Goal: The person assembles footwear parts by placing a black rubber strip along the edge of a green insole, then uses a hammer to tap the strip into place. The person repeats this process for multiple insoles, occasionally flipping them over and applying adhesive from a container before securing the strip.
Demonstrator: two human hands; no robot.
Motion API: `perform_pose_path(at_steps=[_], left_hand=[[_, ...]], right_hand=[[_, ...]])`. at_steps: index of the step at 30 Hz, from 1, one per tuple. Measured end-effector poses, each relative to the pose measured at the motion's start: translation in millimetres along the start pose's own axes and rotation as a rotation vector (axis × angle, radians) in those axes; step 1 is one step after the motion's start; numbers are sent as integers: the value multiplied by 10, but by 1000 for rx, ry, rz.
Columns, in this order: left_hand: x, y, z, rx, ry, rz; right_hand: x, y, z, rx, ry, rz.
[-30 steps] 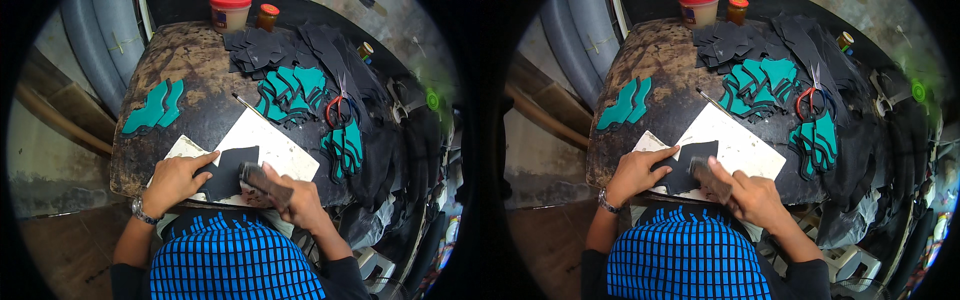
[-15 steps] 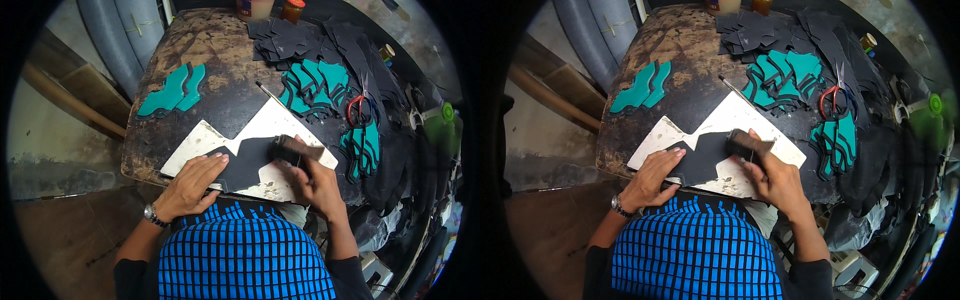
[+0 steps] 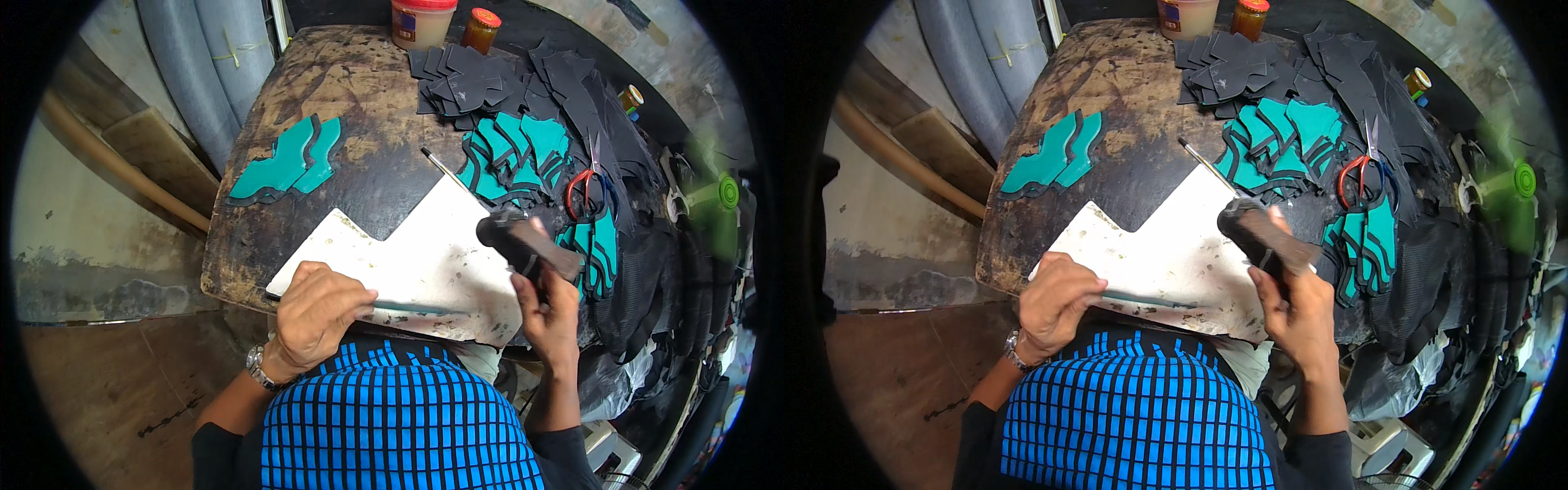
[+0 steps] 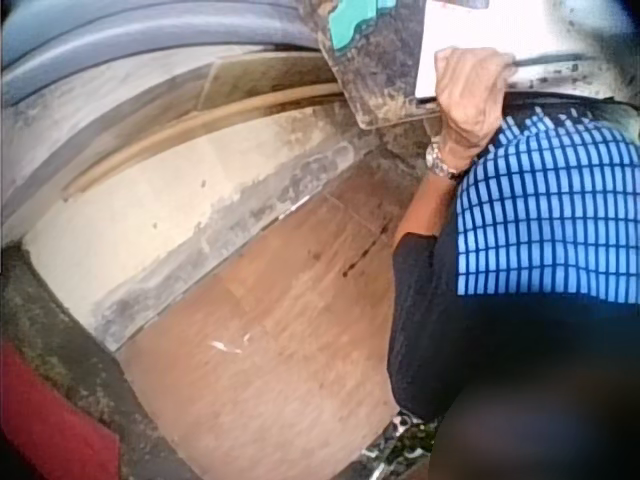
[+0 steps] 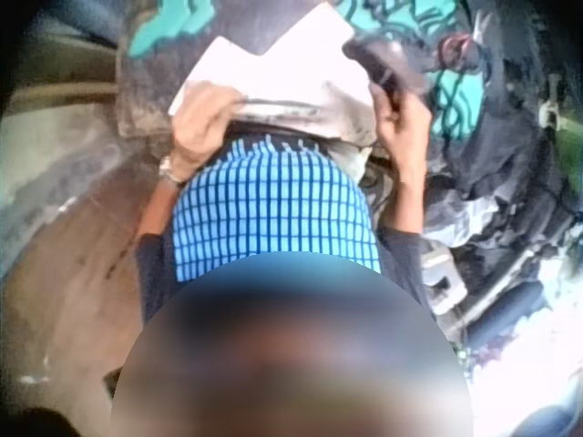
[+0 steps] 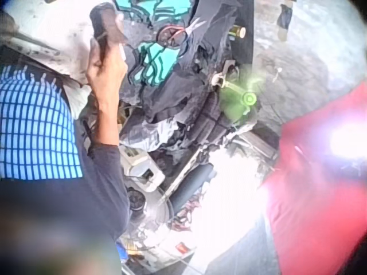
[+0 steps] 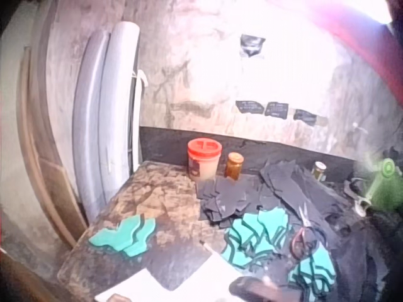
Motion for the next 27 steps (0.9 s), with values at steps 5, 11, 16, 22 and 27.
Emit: perform_pose_path(at_steps=[5, 11, 16, 22, 27], left_hand=[[-1, 280, 374, -280, -233, -42], [-108, 624, 341, -293, -98, 270], [-44, 563, 225, -326, -234, 168], [-49, 629, 150, -235, -287, 35], [-63, 640, 146, -204, -263, 8]], right_hand=[[-155, -149, -163, 78, 210, 297], [-148, 91, -143, -253, 30, 44], [-69, 227, -221, -283, 94, 4], [-25, 224, -203, -286, 73, 23], [-44, 202, -186, -299, 84, 23]])
Point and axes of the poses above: each hand's wrist, its own z-axis towards the middle knuckle, its own y-axis out of the palm, x = y × z, the point moved 1 cm from there along z, towards the middle knuckle, and after that the axes turned 2 degrees about -y, right-handed, at the moved point
